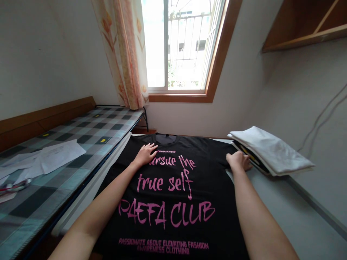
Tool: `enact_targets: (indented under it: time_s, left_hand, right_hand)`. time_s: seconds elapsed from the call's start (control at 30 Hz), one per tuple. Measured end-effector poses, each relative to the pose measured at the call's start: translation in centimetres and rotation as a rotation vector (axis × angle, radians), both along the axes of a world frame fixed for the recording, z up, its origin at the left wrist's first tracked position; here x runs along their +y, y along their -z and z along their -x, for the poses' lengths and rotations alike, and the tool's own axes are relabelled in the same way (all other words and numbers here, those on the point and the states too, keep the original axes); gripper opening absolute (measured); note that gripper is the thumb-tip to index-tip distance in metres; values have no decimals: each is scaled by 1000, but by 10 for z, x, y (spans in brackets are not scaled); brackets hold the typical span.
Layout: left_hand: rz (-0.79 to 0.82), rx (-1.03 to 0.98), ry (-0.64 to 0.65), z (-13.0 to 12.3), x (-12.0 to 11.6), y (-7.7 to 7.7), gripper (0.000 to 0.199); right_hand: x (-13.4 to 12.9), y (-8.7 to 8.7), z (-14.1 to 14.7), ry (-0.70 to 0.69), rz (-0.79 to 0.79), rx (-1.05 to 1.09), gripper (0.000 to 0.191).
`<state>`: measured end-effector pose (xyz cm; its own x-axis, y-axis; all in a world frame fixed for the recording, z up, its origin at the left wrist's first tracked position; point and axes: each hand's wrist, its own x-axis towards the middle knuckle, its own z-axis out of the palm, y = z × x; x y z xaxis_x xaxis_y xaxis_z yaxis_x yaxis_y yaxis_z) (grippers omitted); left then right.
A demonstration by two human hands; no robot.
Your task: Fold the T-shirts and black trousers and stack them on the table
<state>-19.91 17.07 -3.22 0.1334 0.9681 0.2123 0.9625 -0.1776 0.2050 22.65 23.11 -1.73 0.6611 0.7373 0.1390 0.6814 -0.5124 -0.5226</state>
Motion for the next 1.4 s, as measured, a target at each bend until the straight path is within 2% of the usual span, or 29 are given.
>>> enact_targets:
  time_s: [0.17,0.3,0.4,0.5,0.57,0.67,0.77,0.87,1.0,1.1,1.27,1.4]
  left_hand:
    - [-5,0,-9,-1,0,0,48]
    - [-5,1,-10,-2,-1,-1,48]
    - [-6,3,-8,-2,-2,-2,48]
    - [-8,4,-8,-2,-2,-3,48]
    - [-9,3,-6,-3,-2,-3,48]
    - [-18,-2,-5,-3,-3,-3,48]
    - [-51,-17,1,-2,-4,-5,47]
    - [-96,-55,36,0,-4,-10,48]
    - [-71,-91,40,-11,3,-19,38]
    - [-20,-191,84,-36,15,-28,37]
    - [123,-428,115,-94,46,-39,49]
    - [147,-393,119,-131,66,-38,61]
  right_hand:
    - [1,-9,6,-209,-99,9,49]
    - [-3,-25,35,-437,-197,-142,46]
    - [-12,-39,61,-772,-215,-161,45]
    - [-23,-54,79,-1179,-20,24,49]
    - [-28,-62,82,-1286,48,137,47]
    - [-31,-69,72,-1220,-25,154,40]
    - [-34,-62,49,-1124,-72,99,35]
    - [-42,-42,26,-1113,-75,76,32]
    - [-57,-10,10,-1203,-81,18,41]
    - [-62,2,10,-1163,-127,-97,42]
    - [-64,0,12,-1059,-124,-250,37]
    - [-65,2,8,-1013,-119,-340,46]
